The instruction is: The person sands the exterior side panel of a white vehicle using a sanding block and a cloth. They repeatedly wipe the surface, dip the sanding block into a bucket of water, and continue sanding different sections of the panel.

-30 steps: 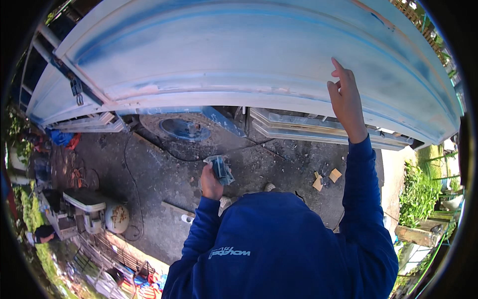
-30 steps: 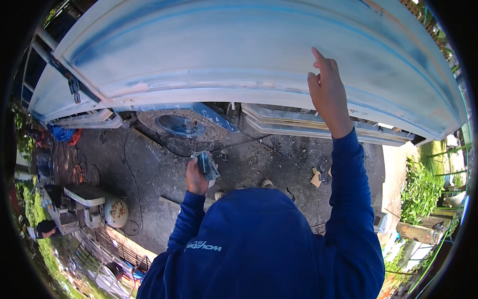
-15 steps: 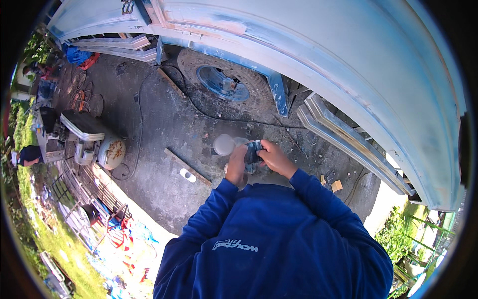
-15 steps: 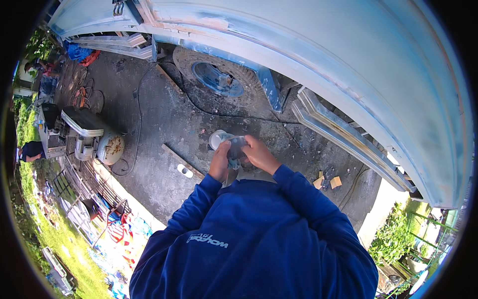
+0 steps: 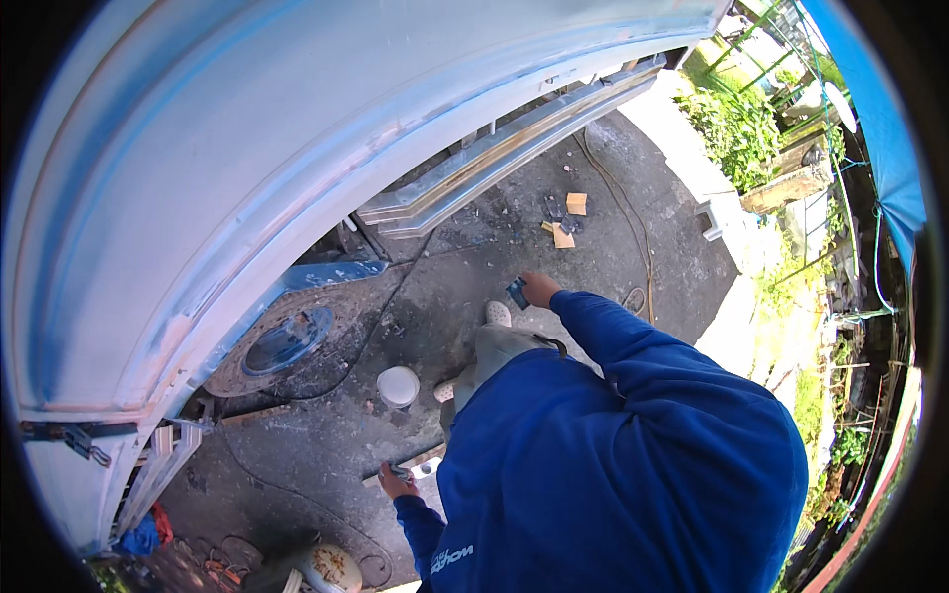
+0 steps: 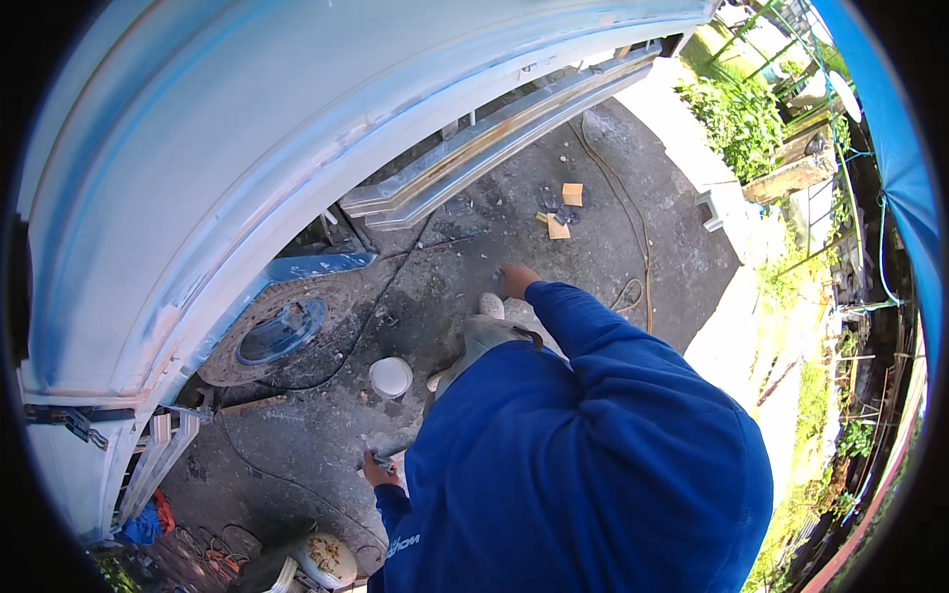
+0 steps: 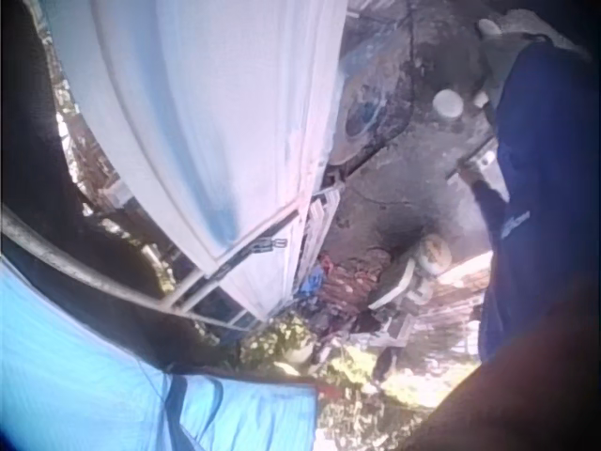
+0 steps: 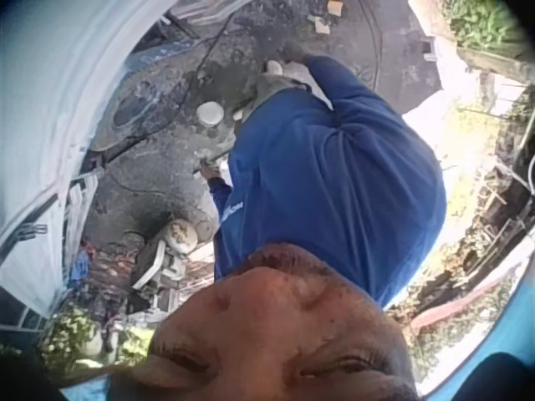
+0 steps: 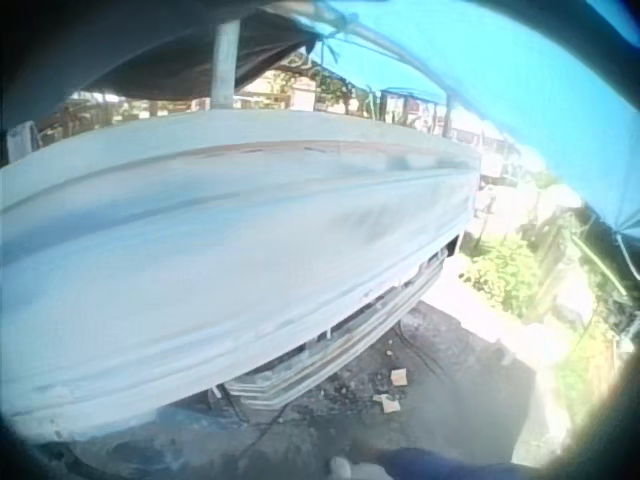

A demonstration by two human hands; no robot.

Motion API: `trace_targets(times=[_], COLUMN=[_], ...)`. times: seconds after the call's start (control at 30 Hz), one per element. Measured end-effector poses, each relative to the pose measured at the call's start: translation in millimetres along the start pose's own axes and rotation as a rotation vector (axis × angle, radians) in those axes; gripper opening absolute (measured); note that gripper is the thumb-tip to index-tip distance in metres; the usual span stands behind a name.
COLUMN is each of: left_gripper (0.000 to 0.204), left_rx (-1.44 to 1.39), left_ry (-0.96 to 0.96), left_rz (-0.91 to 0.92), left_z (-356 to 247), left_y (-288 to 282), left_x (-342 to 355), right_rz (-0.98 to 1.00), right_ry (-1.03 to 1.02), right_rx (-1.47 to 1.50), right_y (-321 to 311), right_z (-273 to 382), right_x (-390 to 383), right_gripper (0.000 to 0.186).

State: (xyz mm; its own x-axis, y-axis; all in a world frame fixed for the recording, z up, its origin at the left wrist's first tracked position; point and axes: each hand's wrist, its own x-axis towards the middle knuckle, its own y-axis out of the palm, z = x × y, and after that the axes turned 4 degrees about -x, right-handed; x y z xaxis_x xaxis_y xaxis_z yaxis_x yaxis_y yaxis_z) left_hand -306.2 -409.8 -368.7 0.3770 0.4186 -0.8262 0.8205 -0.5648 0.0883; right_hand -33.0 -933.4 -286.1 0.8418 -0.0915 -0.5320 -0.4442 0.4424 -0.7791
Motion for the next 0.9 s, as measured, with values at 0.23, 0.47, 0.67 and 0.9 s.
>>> trace_targets(times=[0.23, 0.47, 0.67, 0.9], left_gripper=[0.041, 0.012, 0.017, 0.022], left_rx=[0.328, 0.925, 1.126, 1.319], left_ry=[-0.443, -0.100, 0.090, 0.084], left_rz=[0.029, 0.363, 0.604, 0.504], left_z=[-23, 16, 110, 329], left_y=[37, 204, 340, 540], left_x=[77, 60, 32, -35], right_rz=[0.037, -0.264, -0.279, -0.264], right_ry=[0.549, 0.549, 0.506, 0.730], right_rx=[0.058, 0.180, 0.284, 1.094], right_y=[43, 2, -67, -16], right_z=[-227, -350, -449, -540], right_x=[-95, -76, 15, 174], right_gripper=[0.028, 0.023, 0.031, 0.026])
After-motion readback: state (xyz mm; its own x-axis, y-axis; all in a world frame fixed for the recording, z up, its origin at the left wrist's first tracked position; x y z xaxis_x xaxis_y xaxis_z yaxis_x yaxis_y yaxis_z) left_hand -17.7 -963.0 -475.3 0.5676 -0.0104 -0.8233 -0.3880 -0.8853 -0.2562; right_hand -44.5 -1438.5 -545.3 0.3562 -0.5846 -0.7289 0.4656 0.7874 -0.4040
